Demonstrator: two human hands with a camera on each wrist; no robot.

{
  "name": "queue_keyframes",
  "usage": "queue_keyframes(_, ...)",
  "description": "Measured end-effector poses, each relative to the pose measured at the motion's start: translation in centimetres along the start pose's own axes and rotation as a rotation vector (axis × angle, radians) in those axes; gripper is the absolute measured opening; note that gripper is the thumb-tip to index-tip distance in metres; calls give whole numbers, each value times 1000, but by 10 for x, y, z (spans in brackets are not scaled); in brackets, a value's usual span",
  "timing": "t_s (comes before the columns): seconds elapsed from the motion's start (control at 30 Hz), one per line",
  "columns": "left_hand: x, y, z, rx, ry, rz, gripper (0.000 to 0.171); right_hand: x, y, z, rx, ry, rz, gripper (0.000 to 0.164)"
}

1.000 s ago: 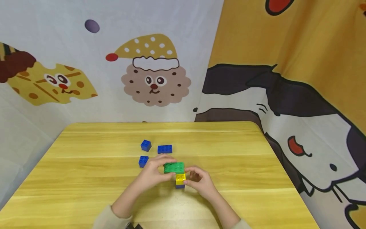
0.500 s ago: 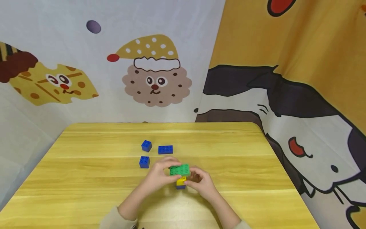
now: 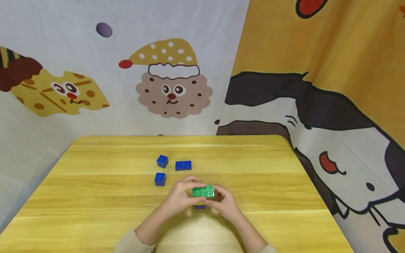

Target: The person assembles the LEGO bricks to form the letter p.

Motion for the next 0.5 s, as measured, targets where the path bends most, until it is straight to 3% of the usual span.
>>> queue_keyframes(0.27, 4, -3, 0, 38, 23, 23, 38, 0, 0, 0, 12, 22, 2, 35)
queue_keyframes(0.5, 9, -7, 2, -46, 30, 89, 43, 0, 0, 0, -5, 15, 9, 35)
Point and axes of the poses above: each hand's wrist, its own z-axis away from the middle knuckle, its own x-axis out of the palm, y = z × x, the point moved 2 cm from there along -z, towards the middle knuckle, and after that the axes turned 15 degrees about -z, right-handed, at the moved point
